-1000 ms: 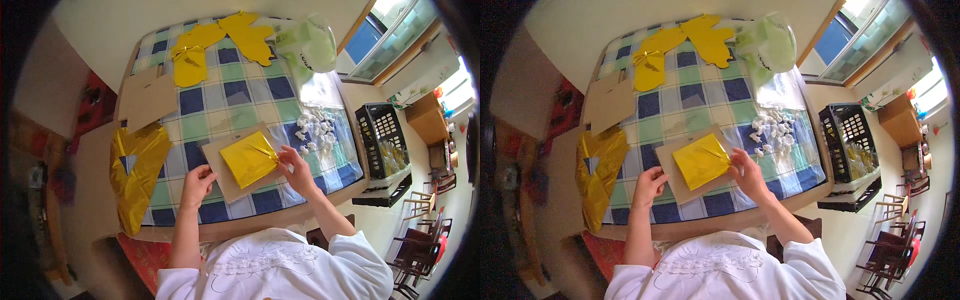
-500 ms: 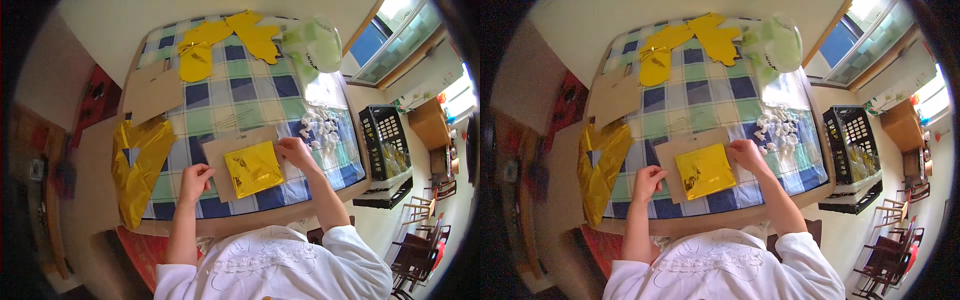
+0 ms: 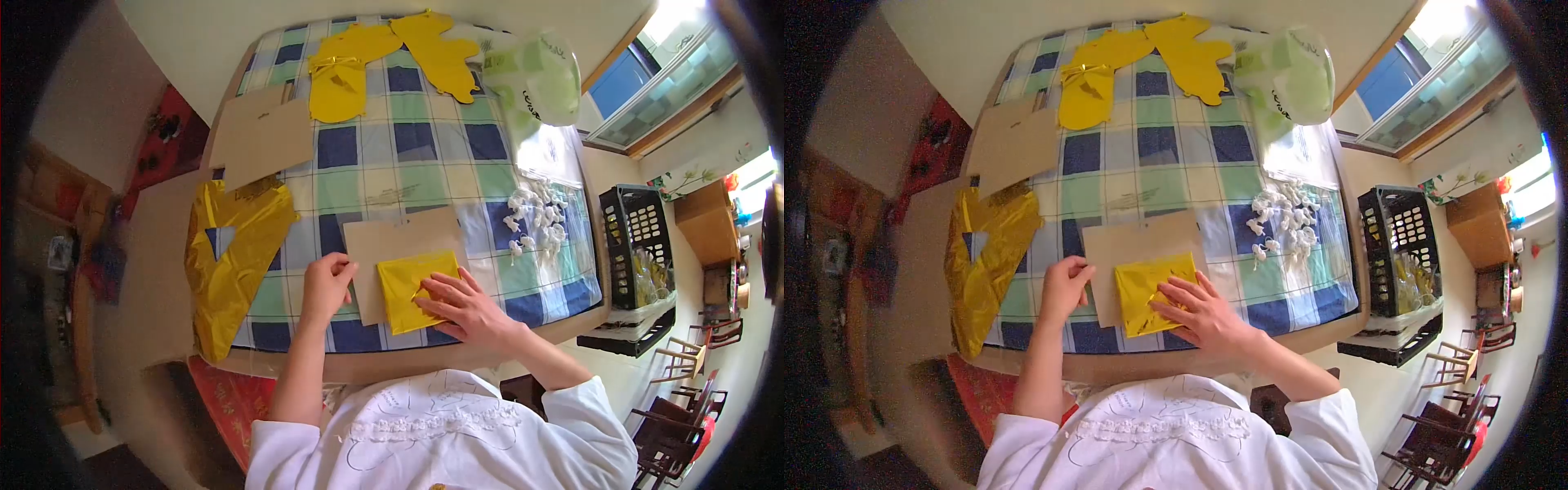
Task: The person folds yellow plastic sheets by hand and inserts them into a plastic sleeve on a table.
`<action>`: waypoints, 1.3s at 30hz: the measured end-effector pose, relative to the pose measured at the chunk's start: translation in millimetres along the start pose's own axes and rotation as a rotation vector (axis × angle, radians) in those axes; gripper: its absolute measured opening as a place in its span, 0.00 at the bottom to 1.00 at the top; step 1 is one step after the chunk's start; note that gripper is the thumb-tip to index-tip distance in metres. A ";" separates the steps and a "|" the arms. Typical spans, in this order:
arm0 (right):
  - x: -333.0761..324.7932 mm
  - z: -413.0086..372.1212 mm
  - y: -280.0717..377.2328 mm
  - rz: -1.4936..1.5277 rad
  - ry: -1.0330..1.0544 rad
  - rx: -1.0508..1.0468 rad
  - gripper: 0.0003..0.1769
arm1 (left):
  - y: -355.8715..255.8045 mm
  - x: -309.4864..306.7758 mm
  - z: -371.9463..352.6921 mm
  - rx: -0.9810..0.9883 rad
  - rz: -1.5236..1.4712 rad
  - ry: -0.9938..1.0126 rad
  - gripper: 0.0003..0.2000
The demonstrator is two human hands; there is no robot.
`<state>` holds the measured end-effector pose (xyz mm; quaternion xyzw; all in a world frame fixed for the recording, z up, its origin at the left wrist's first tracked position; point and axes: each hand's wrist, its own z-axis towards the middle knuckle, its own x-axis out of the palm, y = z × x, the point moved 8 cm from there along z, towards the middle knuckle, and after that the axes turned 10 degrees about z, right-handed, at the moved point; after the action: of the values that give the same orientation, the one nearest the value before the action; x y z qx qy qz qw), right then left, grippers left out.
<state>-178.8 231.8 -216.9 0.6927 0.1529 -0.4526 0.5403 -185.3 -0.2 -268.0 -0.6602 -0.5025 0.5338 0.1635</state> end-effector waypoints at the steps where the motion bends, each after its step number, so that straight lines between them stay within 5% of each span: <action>1: 0.1 0.2 -1.7 -0.015 -0.003 -0.011 0.30 | -10.3 -4.4 -3.1 0.041 0.164 -0.060 0.14; 4: 4.6 0.7 -6.2 -0.038 -0.008 -0.036 0.30 | -61.8 -17.4 -23.1 0.532 0.649 -0.543 0.21; 8: 0.7 1.7 -4.9 -0.045 -0.011 -0.033 0.29 | -91.1 11.2 -17.5 0.958 0.859 -0.436 0.15; 14: -1.2 9.3 -10.3 -0.067 -0.094 -0.020 0.27 | -79.7 29.3 20.5 0.702 0.907 -0.022 0.09; 17: -1.9 14.7 -10.2 -0.069 -0.126 -0.052 0.28 | -88.1 24.1 12.0 0.894 0.870 -0.162 0.08; 23: 0.8 9.6 -9.3 -0.105 -0.099 -0.062 0.28 | -90.5 38.7 17.7 0.802 1.123 -0.019 0.14; 29: 1.5 -8.9 -14.6 -0.063 -0.080 -0.038 0.28 | -89.2 33.2 12.7 0.793 1.037 0.012 0.16; 39: -4.9 3.6 -17.6 -0.017 -0.137 -0.046 0.28 | -97.1 40.2 14.8 0.813 1.046 -0.167 0.08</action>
<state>-195.4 236.5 -223.8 0.6462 0.1317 -0.4999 0.5614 -248.7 71.6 -222.2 -0.6592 0.1145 0.7389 0.0796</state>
